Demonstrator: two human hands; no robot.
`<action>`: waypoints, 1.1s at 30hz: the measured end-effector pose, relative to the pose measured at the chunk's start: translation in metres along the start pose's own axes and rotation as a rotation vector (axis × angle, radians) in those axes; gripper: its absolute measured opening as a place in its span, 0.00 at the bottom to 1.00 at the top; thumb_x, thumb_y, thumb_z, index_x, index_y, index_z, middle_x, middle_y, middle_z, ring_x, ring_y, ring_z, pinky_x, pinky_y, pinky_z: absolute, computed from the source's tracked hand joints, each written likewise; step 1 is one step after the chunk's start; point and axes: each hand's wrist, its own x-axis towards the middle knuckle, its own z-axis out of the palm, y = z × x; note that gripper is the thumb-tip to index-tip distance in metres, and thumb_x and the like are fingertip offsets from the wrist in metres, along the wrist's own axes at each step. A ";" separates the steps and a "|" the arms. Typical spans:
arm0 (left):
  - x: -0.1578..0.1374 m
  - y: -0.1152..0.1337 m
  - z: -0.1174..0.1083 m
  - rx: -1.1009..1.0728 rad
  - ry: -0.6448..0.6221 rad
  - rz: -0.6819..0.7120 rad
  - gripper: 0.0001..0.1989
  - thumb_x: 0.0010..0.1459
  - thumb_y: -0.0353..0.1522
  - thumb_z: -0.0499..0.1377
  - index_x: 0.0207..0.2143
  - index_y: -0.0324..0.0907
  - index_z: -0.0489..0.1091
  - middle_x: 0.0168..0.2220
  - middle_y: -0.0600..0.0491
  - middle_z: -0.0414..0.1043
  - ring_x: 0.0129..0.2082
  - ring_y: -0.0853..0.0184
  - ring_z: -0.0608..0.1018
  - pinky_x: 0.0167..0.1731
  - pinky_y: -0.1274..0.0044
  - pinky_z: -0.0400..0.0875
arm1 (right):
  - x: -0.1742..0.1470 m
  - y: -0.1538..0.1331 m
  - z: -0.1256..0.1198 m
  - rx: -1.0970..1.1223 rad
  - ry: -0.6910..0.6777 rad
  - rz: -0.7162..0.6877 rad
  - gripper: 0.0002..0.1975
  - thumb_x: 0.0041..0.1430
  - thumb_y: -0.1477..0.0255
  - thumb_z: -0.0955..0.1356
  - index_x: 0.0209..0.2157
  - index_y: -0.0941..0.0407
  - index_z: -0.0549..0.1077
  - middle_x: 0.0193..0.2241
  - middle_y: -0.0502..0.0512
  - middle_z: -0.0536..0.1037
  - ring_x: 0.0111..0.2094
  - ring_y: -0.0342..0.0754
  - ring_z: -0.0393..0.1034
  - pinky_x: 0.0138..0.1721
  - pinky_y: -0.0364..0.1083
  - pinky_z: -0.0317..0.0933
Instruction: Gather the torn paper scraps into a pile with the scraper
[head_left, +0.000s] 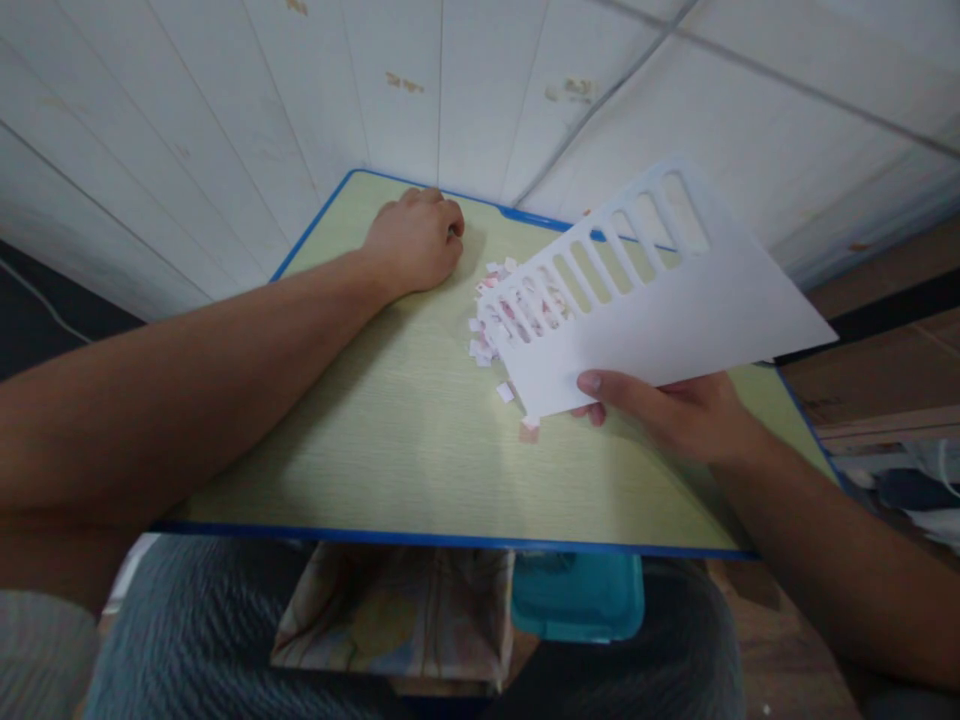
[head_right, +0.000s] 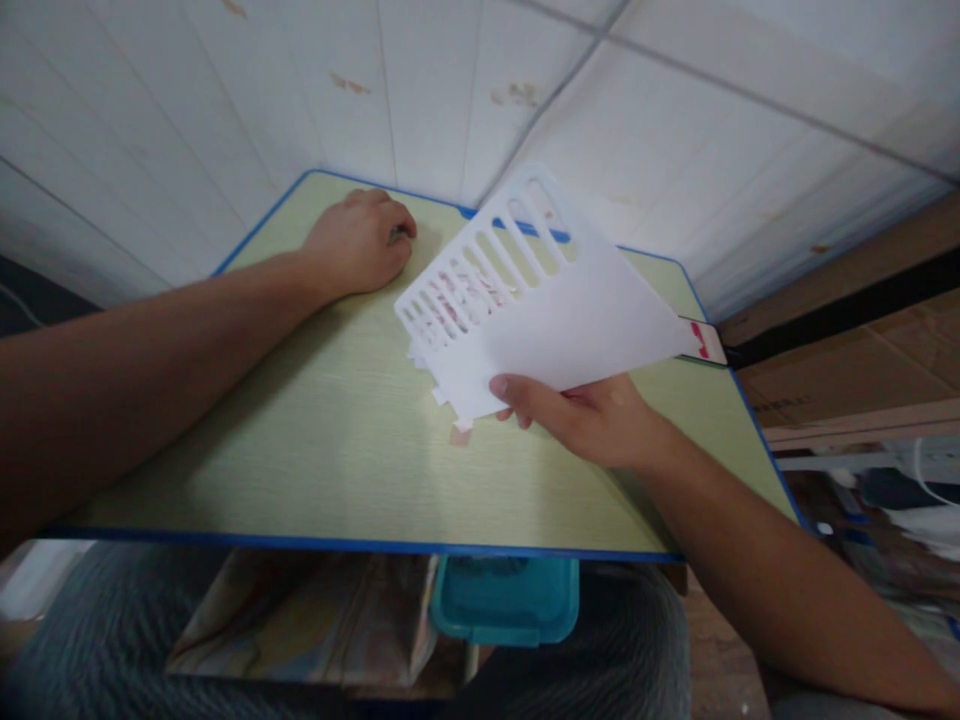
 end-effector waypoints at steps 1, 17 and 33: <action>0.000 0.000 0.000 -0.005 -0.002 -0.002 0.26 0.76 0.53 0.52 0.60 0.52 0.81 0.63 0.53 0.81 0.64 0.48 0.70 0.67 0.52 0.66 | 0.000 0.001 0.000 0.004 0.041 0.017 0.19 0.74 0.62 0.77 0.26 0.49 0.79 0.25 0.51 0.84 0.28 0.53 0.81 0.32 0.51 0.78; 0.004 -0.006 0.006 0.043 0.037 0.026 0.24 0.78 0.49 0.51 0.58 0.55 0.83 0.61 0.53 0.81 0.62 0.50 0.73 0.65 0.53 0.71 | -0.002 0.008 0.003 -0.068 0.115 0.045 0.21 0.72 0.59 0.77 0.24 0.49 0.78 0.23 0.51 0.83 0.25 0.52 0.79 0.28 0.50 0.74; 0.007 -0.014 0.010 -0.050 0.050 0.058 0.24 0.73 0.50 0.54 0.59 0.53 0.82 0.56 0.53 0.85 0.65 0.48 0.72 0.69 0.54 0.68 | -0.004 0.006 -0.007 -0.077 0.211 0.157 0.21 0.63 0.60 0.81 0.21 0.47 0.77 0.21 0.51 0.82 0.22 0.53 0.77 0.25 0.52 0.74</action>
